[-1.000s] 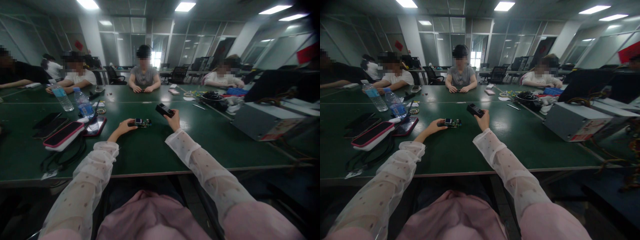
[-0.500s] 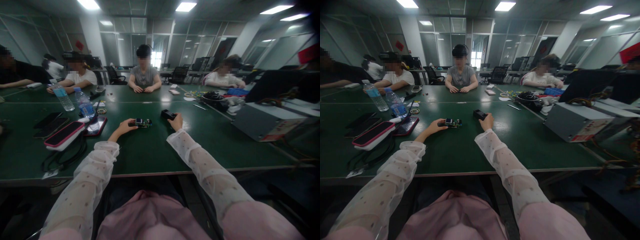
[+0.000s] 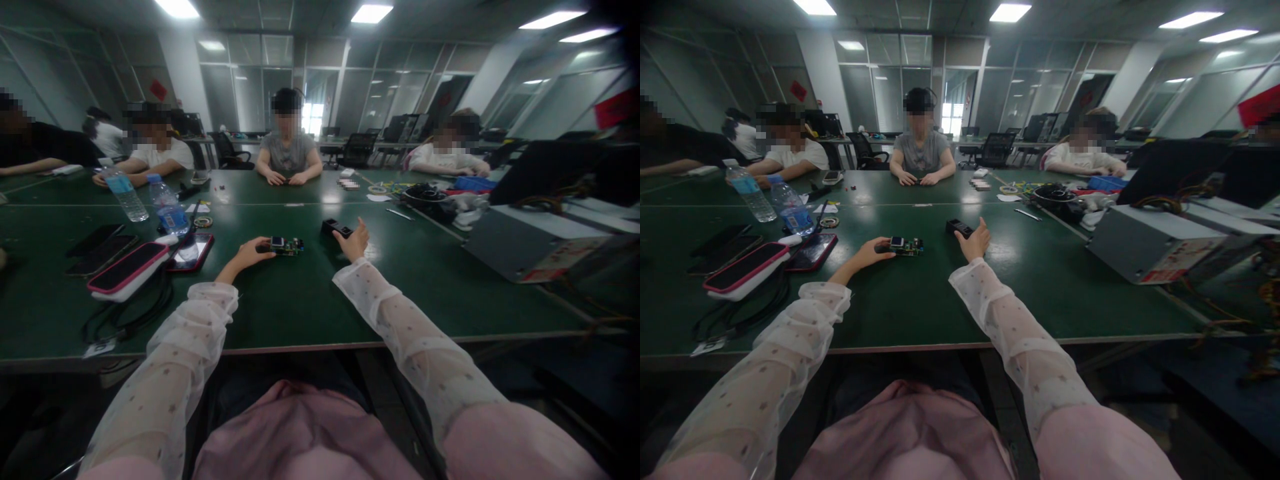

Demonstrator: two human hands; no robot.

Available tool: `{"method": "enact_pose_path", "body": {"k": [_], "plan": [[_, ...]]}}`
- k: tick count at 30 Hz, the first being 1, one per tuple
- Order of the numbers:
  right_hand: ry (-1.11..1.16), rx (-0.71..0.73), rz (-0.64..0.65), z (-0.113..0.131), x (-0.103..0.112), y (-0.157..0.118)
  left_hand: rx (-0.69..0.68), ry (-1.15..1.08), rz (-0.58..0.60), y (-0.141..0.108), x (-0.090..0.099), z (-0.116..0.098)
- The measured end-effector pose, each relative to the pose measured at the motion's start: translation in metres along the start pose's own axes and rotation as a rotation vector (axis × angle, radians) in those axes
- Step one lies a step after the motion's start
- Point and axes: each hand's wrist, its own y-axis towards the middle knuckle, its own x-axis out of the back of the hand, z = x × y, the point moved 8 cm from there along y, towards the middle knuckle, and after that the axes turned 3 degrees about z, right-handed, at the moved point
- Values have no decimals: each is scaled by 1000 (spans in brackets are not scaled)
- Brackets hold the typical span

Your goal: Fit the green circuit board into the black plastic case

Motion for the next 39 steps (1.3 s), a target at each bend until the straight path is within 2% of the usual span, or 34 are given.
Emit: {"method": "enact_pose_path", "body": {"k": [6, 9, 12, 16, 19, 23, 32, 39], "plan": [[-16, 24, 120, -17, -20, 11, -39, 10, 21, 2, -2, 2], [82, 32, 131, -15, -24, 14, -35, 11, 26, 3, -3, 3], [292, 118, 172, 10, -27, 8, -39, 16, 24, 3, -2, 3], [554, 298, 359, 61, -32, -18, -50, 11, 18, 2, -2, 2], [614, 365, 483, 88, -36, -40, -46, 11, 24, 2, -2, 1], [634, 430, 584, 106, -40, -61, -30, 42, 4, 2, -1, 2], [602, 455, 592, 108, -40, -66, -57, 70, 11, 3, -1, 1], [596, 473, 644, 109, -50, -72, -49, 21, 17, 1, -2, -1]]}}
